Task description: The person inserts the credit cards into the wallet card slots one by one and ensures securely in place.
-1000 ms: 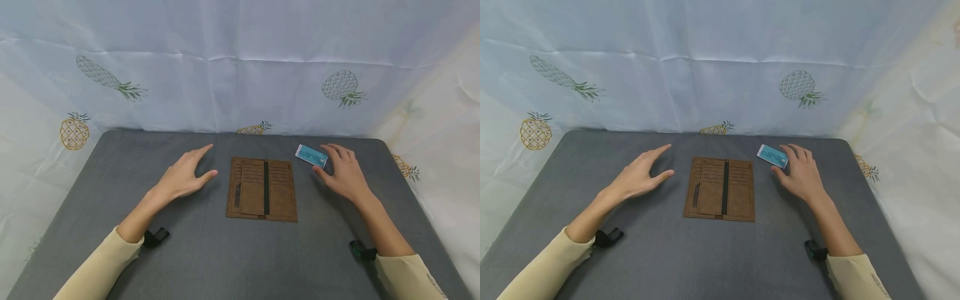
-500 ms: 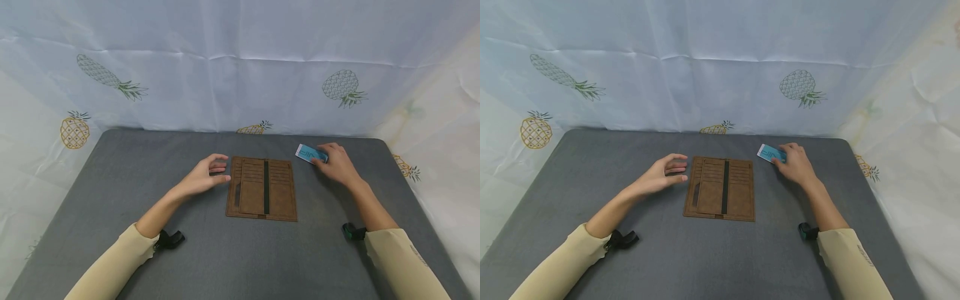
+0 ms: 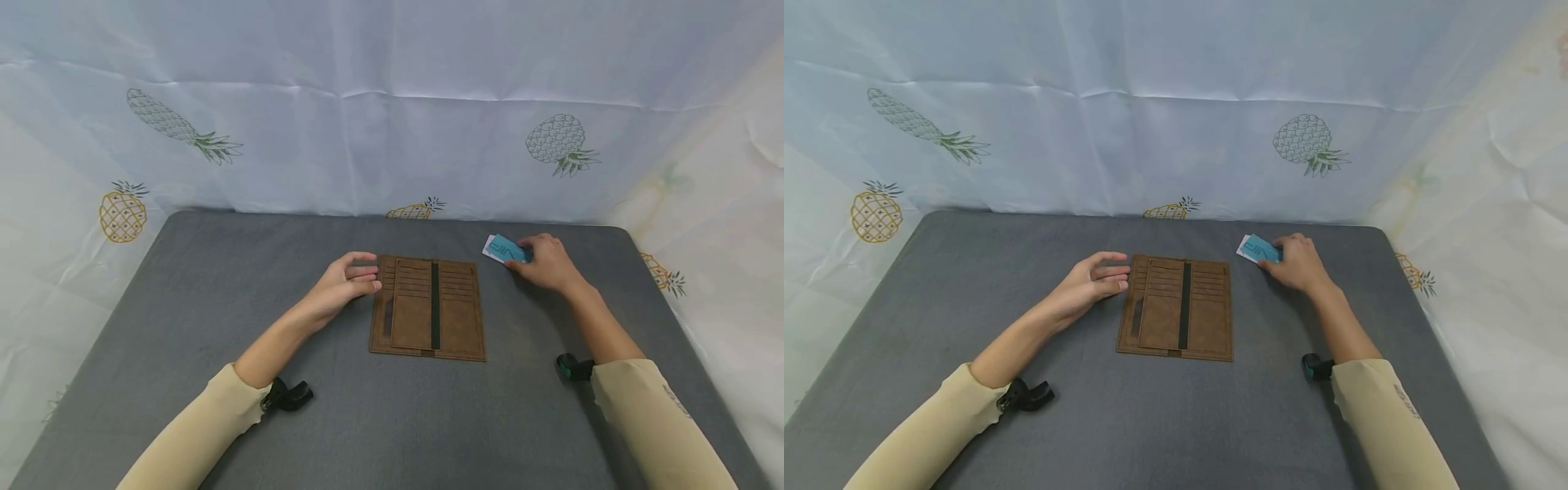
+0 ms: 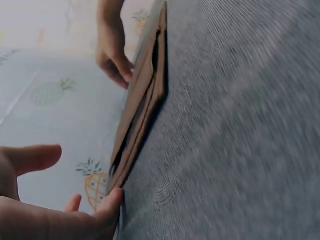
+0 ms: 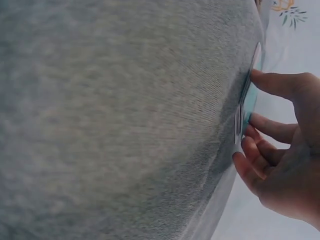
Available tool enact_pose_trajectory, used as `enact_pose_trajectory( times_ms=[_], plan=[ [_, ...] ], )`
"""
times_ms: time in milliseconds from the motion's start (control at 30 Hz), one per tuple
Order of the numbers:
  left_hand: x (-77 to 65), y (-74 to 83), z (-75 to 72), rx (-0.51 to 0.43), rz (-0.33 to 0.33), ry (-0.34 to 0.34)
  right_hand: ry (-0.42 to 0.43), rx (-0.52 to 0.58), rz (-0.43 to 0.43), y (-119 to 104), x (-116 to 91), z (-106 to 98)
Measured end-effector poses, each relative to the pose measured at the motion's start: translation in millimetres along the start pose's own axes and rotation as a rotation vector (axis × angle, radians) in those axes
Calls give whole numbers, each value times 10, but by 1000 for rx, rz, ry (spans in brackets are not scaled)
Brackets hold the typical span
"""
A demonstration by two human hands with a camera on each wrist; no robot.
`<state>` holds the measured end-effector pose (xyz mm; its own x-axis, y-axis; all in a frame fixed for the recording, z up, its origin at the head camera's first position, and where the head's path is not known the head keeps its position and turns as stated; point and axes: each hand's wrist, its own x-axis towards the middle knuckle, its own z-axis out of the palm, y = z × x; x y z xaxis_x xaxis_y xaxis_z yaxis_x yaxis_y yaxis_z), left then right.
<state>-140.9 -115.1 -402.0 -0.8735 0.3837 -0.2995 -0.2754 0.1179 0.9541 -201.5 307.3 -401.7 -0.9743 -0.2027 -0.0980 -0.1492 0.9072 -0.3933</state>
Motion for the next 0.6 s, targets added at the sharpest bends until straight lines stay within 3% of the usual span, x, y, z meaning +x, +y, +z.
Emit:
enact_pose_trajectory(
  times_ms=[300, 600],
  plan=[
    [40, 25, 48, -163, -13, 45, -10, 67, 106, 14, 29, -52],
    [89, 25, 82, -260, -42, 54, 100, 293, 64, 14, -6, -93]
  ],
)
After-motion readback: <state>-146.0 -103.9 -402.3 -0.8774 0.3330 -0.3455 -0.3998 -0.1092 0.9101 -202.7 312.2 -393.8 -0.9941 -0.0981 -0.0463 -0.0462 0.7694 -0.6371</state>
